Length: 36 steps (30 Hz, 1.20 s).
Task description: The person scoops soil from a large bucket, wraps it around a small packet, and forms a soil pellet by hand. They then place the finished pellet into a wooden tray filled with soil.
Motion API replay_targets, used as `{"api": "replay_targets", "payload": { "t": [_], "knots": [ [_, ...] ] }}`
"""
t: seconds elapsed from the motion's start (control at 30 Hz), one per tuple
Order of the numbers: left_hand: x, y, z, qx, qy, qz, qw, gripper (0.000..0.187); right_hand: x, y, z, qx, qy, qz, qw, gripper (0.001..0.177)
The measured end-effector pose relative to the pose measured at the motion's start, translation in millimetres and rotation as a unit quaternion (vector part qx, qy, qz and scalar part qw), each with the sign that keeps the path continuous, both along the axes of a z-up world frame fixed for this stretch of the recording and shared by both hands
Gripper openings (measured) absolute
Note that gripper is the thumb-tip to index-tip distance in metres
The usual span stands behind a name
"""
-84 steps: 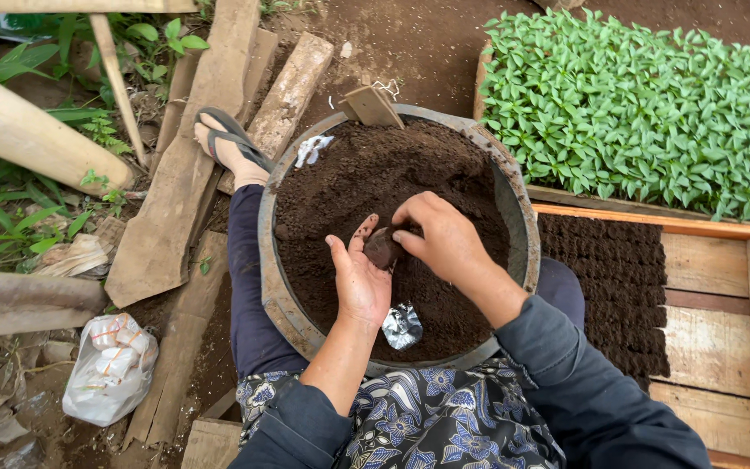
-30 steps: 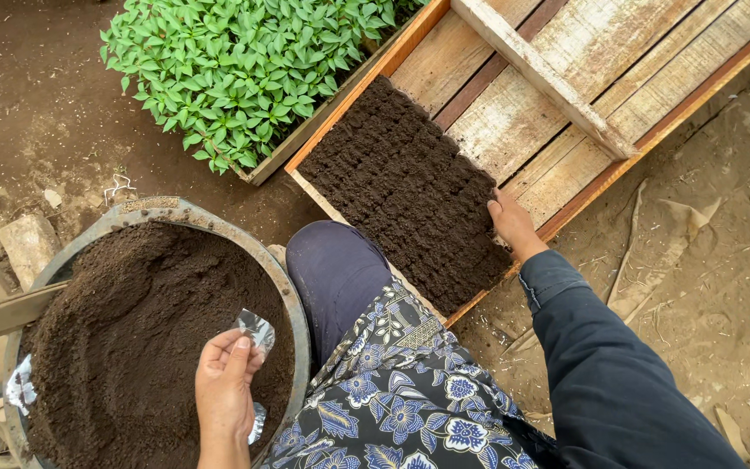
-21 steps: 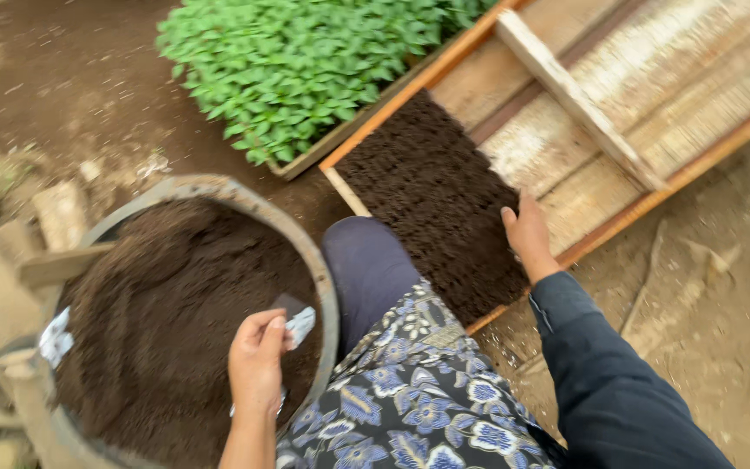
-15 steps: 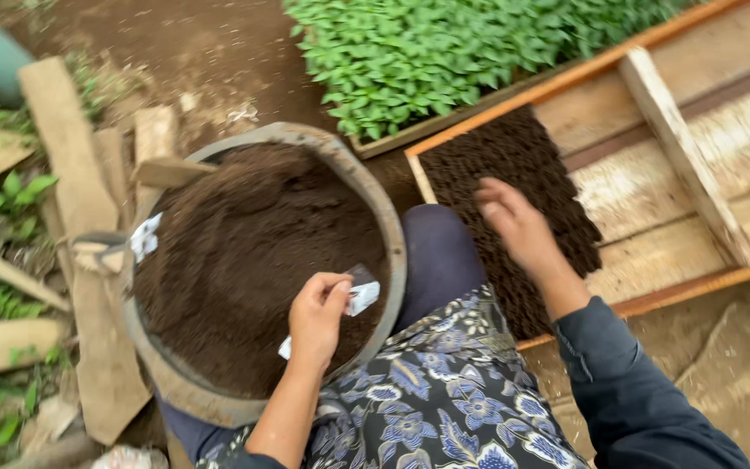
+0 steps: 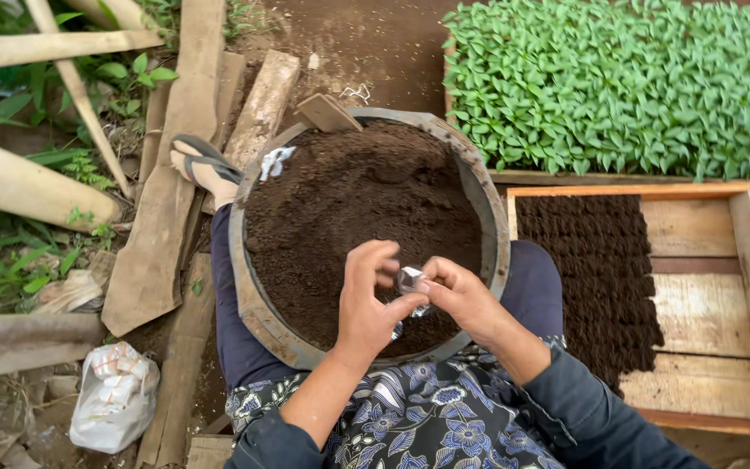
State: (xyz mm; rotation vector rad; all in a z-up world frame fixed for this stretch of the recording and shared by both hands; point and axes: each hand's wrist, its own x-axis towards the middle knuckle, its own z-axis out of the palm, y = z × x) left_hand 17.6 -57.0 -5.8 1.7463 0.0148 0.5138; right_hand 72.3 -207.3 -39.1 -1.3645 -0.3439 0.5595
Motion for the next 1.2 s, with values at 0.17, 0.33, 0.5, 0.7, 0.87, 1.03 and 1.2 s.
{"api": "replay_targets", "payload": {
  "t": [0.17, 0.33, 0.5, 0.7, 0.87, 1.03, 1.2],
  "knots": [
    [4, 31, 15, 0.173, -0.079, -0.035, 0.981, 0.028, 13, 12, 35, -0.11, -0.13, 0.031, 0.985, 0.007],
    [8, 57, 10, 0.01, 0.038, -0.073, 0.997, 0.025, 28, 39, 53, -0.233, -0.334, 0.053, 0.912, 0.006],
    [6, 66, -3, -0.155, 0.113, 0.07, 0.979, 0.003, 96, 46, -20, -0.323, -0.482, -0.003, 0.814, 0.019],
    [0, 69, 4, -0.212, 0.211, 0.072, 0.951, 0.012, 92, 86, -80, -0.329, -0.119, -0.267, 0.898, 0.034],
    [3, 72, 1, -0.097, 0.238, 0.029, 0.966, 0.019, 65, 127, -36, -0.032, 0.206, -0.292, 0.934, 0.056],
    [7, 58, -27, 0.002, 0.22, -0.015, 0.975, 0.025, 81, 107, -34, 0.17, 0.368, -0.176, 0.897, 0.041],
    [22, 39, -56, 0.192, 0.257, -0.061, 0.945, 0.026, 58, 108, 20, 0.112, 0.271, -0.154, 0.944, 0.034]
  ]
}}
